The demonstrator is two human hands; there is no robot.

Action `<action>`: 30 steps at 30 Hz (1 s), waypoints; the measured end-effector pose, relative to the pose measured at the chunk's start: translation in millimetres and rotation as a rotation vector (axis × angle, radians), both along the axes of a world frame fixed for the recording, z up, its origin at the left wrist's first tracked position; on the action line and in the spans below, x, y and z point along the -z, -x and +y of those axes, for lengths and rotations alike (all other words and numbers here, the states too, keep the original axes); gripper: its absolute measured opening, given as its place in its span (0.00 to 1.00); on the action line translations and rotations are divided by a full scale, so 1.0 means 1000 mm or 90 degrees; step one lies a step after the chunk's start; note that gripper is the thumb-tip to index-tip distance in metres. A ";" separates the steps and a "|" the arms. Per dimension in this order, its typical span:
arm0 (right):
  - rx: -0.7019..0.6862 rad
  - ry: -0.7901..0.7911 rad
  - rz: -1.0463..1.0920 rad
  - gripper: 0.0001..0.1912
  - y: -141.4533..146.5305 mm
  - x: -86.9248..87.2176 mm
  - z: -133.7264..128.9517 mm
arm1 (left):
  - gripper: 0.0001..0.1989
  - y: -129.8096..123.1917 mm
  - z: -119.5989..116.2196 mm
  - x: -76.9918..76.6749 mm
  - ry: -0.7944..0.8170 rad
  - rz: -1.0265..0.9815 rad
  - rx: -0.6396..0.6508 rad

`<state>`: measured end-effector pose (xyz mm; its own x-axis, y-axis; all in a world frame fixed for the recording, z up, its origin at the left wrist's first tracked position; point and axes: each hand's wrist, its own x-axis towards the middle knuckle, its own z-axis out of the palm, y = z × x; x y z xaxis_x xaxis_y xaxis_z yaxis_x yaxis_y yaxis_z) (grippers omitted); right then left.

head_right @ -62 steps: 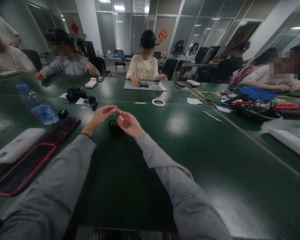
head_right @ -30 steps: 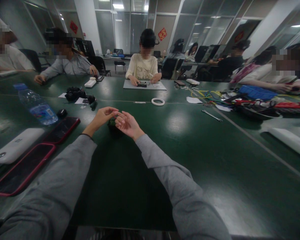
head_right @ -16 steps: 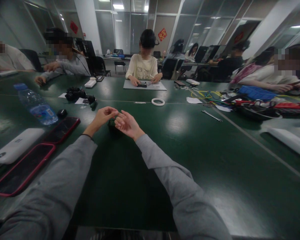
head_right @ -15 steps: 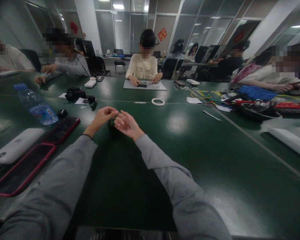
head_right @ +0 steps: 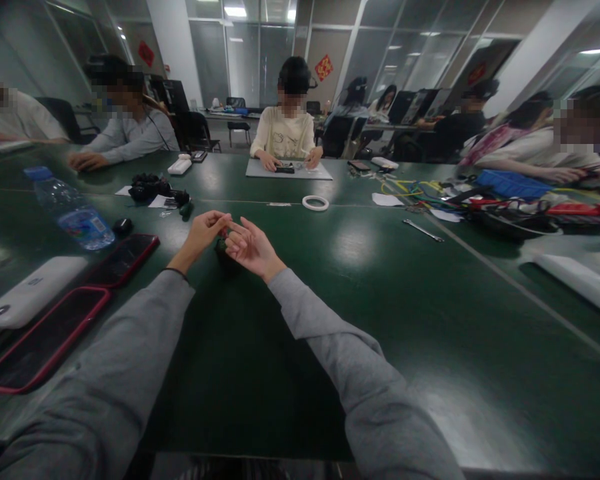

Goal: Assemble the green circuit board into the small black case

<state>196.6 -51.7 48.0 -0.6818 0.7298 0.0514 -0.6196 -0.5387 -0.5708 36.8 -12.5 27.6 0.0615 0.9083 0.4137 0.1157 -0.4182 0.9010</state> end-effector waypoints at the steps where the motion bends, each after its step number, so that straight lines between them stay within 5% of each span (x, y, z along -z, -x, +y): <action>1: 0.005 0.002 0.015 0.25 0.000 -0.001 -0.001 | 0.20 -0.001 0.000 0.000 -0.002 -0.004 0.017; 5: 0.032 0.034 0.008 0.25 0.002 -0.004 -0.004 | 0.21 -0.004 0.001 0.000 0.002 -0.007 0.058; 30: -0.020 -0.019 0.017 0.24 0.008 -0.006 -0.011 | 0.23 -0.003 0.000 -0.007 -0.012 0.041 -0.029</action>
<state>188.4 -62.7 54.5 -0.7021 0.7061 0.0920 -0.6183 -0.5405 -0.5705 40.1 -12.2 34.2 0.0467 0.9030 0.4272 0.1925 -0.4278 0.8831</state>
